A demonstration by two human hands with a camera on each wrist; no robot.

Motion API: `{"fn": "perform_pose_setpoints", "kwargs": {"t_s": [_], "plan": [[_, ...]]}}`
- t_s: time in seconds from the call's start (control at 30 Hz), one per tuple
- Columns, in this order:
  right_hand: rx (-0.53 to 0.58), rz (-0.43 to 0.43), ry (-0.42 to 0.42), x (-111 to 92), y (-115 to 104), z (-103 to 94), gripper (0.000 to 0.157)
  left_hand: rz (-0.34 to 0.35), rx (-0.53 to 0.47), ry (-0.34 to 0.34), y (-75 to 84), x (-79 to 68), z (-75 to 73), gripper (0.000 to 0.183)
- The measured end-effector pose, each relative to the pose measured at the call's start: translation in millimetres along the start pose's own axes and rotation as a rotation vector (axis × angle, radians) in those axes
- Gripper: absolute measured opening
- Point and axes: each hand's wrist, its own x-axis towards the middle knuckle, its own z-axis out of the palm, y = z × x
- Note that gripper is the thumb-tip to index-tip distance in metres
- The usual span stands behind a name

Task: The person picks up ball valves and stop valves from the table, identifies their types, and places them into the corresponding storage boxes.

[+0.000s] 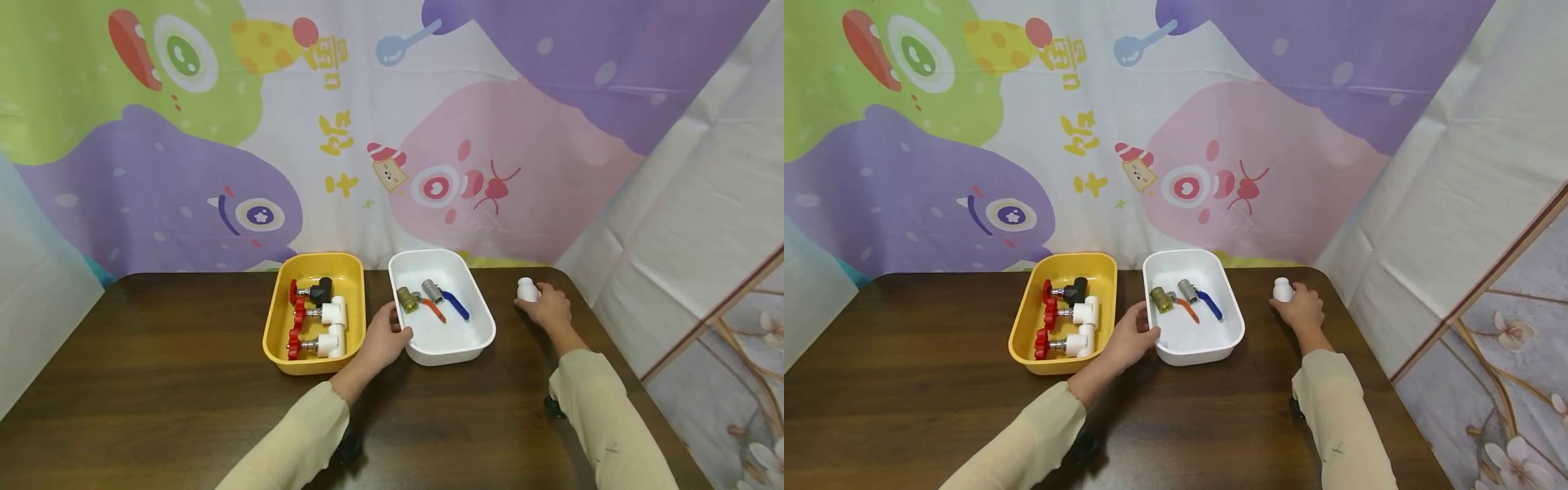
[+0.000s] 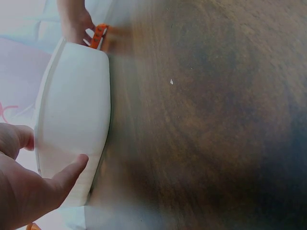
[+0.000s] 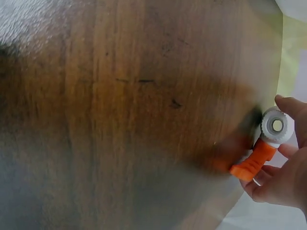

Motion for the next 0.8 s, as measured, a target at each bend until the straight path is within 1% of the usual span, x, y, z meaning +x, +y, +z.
{"fn": "perform_pose_setpoints", "kwargs": {"t_s": [0.13,0.27,0.43,0.63,0.8], "plan": [[-0.008,-0.008,-0.012,-0.3,0.7,1.2,0.069,-0.006,0.009,0.003,0.8,-1.0,-0.3,0.058],[0.007,0.009,-0.012,0.1,-0.3,1.6,0.066,-0.003,0.004,0.001,1.1,-1.0,-0.6,0.058],[0.011,0.038,-0.024,0.5,-0.3,2.3,0.069,0.001,0.006,0.006,0.9,-0.4,-0.2,0.058],[-0.036,0.022,-0.066,-0.4,-1.2,2.9,0.071,-0.013,0.019,0.008,0.2,1.1,0.5,0.058],[-0.033,0.022,-0.044,-2.9,-1.4,4.0,0.068,-0.008,0.018,0.005,-0.3,0.7,0.3,0.058]]}}
